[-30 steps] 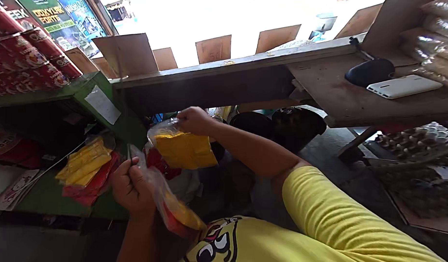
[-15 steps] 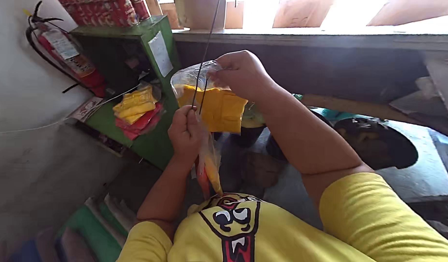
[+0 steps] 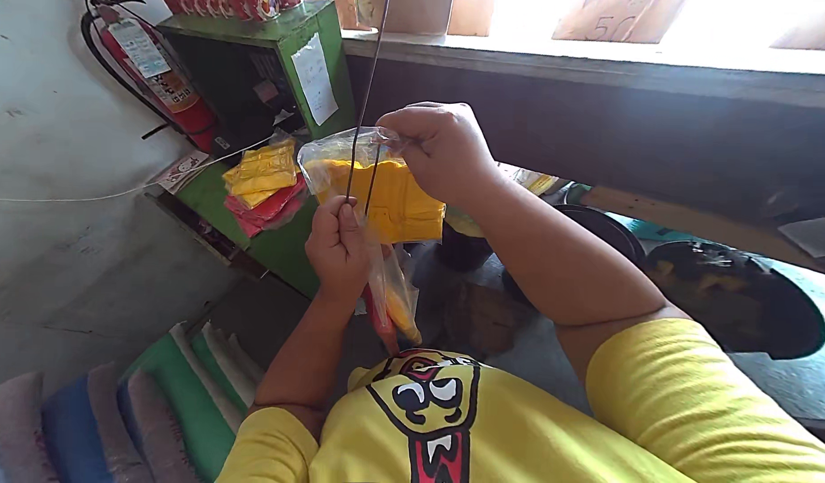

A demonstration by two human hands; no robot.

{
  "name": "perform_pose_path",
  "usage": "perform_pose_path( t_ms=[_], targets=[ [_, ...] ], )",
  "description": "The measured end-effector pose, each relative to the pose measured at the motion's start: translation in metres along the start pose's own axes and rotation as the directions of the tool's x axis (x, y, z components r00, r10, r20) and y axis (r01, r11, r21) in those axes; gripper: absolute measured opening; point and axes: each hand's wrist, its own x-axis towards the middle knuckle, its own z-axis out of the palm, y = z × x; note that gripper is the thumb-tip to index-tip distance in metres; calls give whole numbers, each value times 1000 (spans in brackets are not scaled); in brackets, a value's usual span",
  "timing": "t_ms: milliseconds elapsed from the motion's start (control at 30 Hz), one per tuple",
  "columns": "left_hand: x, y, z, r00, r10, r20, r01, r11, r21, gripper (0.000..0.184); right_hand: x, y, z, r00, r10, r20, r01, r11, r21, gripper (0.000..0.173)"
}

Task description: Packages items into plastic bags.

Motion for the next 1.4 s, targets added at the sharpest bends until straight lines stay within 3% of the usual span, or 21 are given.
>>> perform_pose_path(
  t_ms=[233, 400, 533, 700, 800, 867, 967, 1000, 1067, 1167, 1233, 1300, 1333, 1367, 1400],
  targets=[
    [-5, 9, 8, 998, -34, -47, 36, 999, 41, 22, -13, -1, 8, 995, -79, -65, 73, 993, -90, 24],
    [-14, 8, 10, 995, -20, -96, 26, 998, 60, 21, -23, -4, 28, 968, -246, -46, 234, 954, -187, 22],
    [-9, -3, 2, 981, 19, -194, 5, 992, 122, 23, -42, -10, 63, 933, -358, 43, 354, 932, 80, 17],
    [-15, -29, -17, 953, 58, -297, -37, 996, 78, 19, -40, -10, 81, 950, -234, 205, 134, 903, 408, 18],
    [-21, -41, -39, 946, 28, -323, -7, 998, 67, 20, -34, -4, 93, 912, -269, 309, 15, 776, 631, 25],
    [-21, -55, -54, 942, 56, -332, -42, 998, 49, 21, -31, 6, 112, 902, -281, 329, -88, 625, 776, 30],
    [-13, -77, -80, 933, 104, -345, -112, 994, -2, 20, -29, 27, 154, 932, -142, 334, -247, 426, 870, 45],
    [-7, -78, -89, 932, 72, -355, -75, 997, 4, 20, -25, 36, 169, 942, -60, 331, -281, 399, 873, 45],
    [21, -64, -108, 905, -127, -406, 127, 992, -27, 20, -13, 54, 201, 936, 136, 325, -352, 380, 856, 39],
    [56, -85, -163, 823, -452, -344, 327, 872, -365, 44, 12, 86, 251, 855, 402, 327, -489, 418, 765, 26],
    [74, -109, -186, 741, -546, -392, 343, 808, -479, 46, 35, 110, 284, 779, 525, 343, -605, 487, 630, 24],
    [90, -139, -212, 674, -649, -352, 237, 641, -730, 46, 61, 130, 318, 732, 590, 342, -677, 572, 464, 25],
    [94, -158, -230, 745, -626, -228, 241, 572, -785, 42, 77, 139, 334, 727, 603, 329, -687, 626, 370, 26],
    [96, -181, -249, 843, -527, -109, 261, 576, -774, 38, 93, 147, 349, 729, 604, 322, -682, 683, 262, 29],
    [93, -212, -273, 941, -334, 59, 267, 623, -735, 32, 107, 154, 364, 742, 589, 320, -654, 740, 157, 30]
  ],
)
